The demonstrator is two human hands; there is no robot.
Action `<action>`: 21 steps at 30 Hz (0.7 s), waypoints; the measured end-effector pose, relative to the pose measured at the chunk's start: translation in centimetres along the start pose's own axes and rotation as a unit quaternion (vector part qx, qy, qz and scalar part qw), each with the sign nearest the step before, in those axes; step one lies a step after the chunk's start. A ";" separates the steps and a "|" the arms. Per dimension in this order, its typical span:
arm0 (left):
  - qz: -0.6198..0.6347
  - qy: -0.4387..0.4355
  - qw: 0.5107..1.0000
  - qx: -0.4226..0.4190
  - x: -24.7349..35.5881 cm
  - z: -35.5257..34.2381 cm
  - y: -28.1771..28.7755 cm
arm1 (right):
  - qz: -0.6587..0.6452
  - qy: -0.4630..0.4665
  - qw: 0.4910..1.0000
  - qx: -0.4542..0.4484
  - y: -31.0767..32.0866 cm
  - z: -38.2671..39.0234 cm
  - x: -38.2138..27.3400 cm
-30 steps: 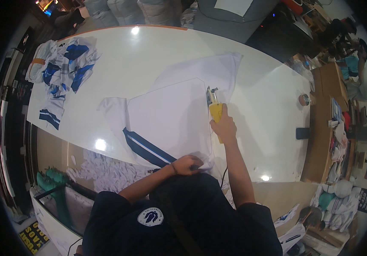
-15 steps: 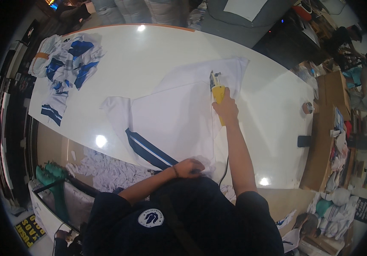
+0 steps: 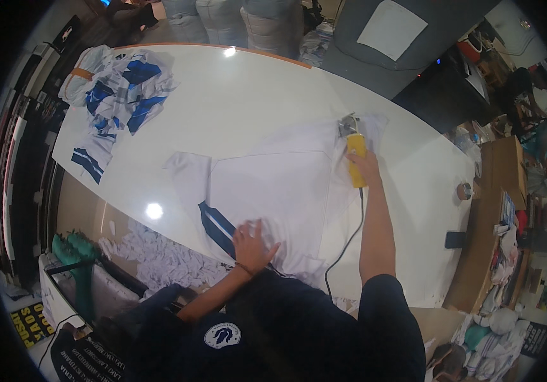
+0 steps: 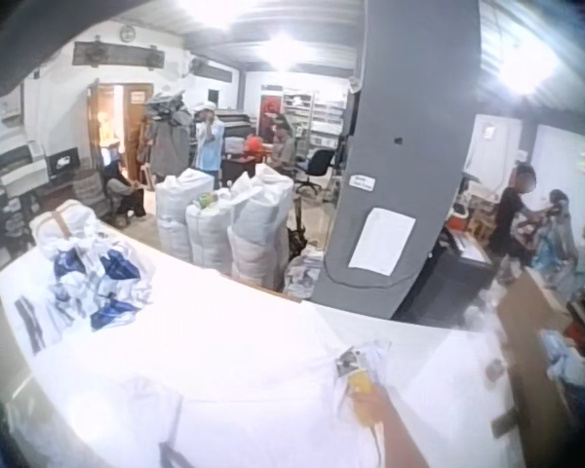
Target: The person uses a yellow electric fabric cutter to trim the edges of white jerseys with blue graphics on a large white table. They repeatedly smooth, align, and cut the fabric, then move the finished pieces aside.
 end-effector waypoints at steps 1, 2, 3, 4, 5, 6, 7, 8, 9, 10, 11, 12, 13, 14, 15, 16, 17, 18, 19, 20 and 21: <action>-0.061 0.031 0.998 0.013 -0.3 -0.1 0.9 | -0.005 -0.004 1.000 0.005 0.4 0.7 0.1; -0.122 0.061 0.990 0.024 -0.8 -0.3 1.5 | -0.011 -0.009 1.000 0.012 0.8 1.6 0.4; -0.136 0.039 0.990 -0.007 -1.4 -0.8 1.9 | -0.016 -0.016 1.000 0.016 1.4 2.6 0.7; -0.149 0.017 0.988 -0.037 -2.1 -1.6 2.3 | -0.022 -0.022 0.999 0.020 2.2 3.5 1.1; -0.163 -0.007 0.984 -0.068 -3.0 -2.6 2.7 | -0.027 -0.028 0.999 0.025 2.9 4.5 1.6; -0.179 -0.054 0.981 -0.055 -4.9 -3.9 2.0 | -0.030 -0.043 0.998 0.033 3.5 5.7 2.1; -0.181 -0.107 0.975 -0.072 -6.1 -5.4 2.9 | -0.033 -0.060 0.997 0.044 4.4 6.9 2.9; -0.183 -0.160 0.966 -0.088 -7.4 -7.5 4.1 | -0.037 -0.074 0.995 0.056 5.3 8.2 3.7; -0.185 -0.215 0.954 -0.101 -8.6 -9.9 5.4 | -0.049 -0.068 0.994 0.074 6.0 9.5 4.7; -0.187 -0.241 0.943 -0.136 -9.7 -12.4 7.2 | -0.062 -0.061 0.992 0.094 6.7 10.8 6.2; -0.189 -0.260 0.932 -0.169 -10.6 -14.3 9.2 | -0.073 -0.053 0.990 0.108 7.0 12.0 7.5; -0.229 -0.240 0.924 -0.189 -10.6 -16.0 10.9 | -0.048 -0.049 0.988 0.140 7.6 13.7 9.1; -0.269 -0.219 0.915 -0.206 -10.0 -17.4 12.4 | -0.023 -0.044 0.984 0.170 8.2 15.5 10.4; -0.378 -0.200 0.882 -0.199 -9.3 -17.9 13.1 | 0.004 -0.031 0.983 0.179 8.4 17.4 11.2; -0.355 -0.208 0.895 -0.173 -8.9 -17.7 12.6 | 0.031 -0.021 0.982 0.185 8.4 19.4 12.0; -0.331 -0.217 0.906 -0.150 -8.7 -17.4 11.5 | 0.058 -0.025 0.979 0.191 8.4 21.4 12.5; -0.310 -0.224 0.915 -0.127 -8.8 -16.9 10.2 | 0.083 -0.030 0.977 0.196 8.0 23.7 12.1; -0.200 -0.260 0.939 -0.104 -8.9 -15.6 7.9 | 0.108 -0.035 0.974 0.198 7.5 25.5 11.4; -0.192 -0.277 0.935 -0.108 -8.2 -13.8 6.5 | 0.126 -0.051 0.968 0.211 7.0 27.3 10.8; -0.186 -0.293 0.931 -0.113 -7.5 -11.4 5.1 | 0.144 -0.067 0.962 0.222 6.5 29.0 10.3; -0.179 -0.307 0.927 -0.119 -7.1 -9.1 4.2 | 0.163 -0.085 0.955 0.231 5.9 30.7 9.8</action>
Point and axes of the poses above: each hand's wrist, its own z-axis away from the middle knuckle, its own y-axis out of the back of the hand, x = y × z, the point moved 1 cm from there along -z, towards the middle knuckle, and after that the axes turned 5 degrees about x, right-handed, at the moved point
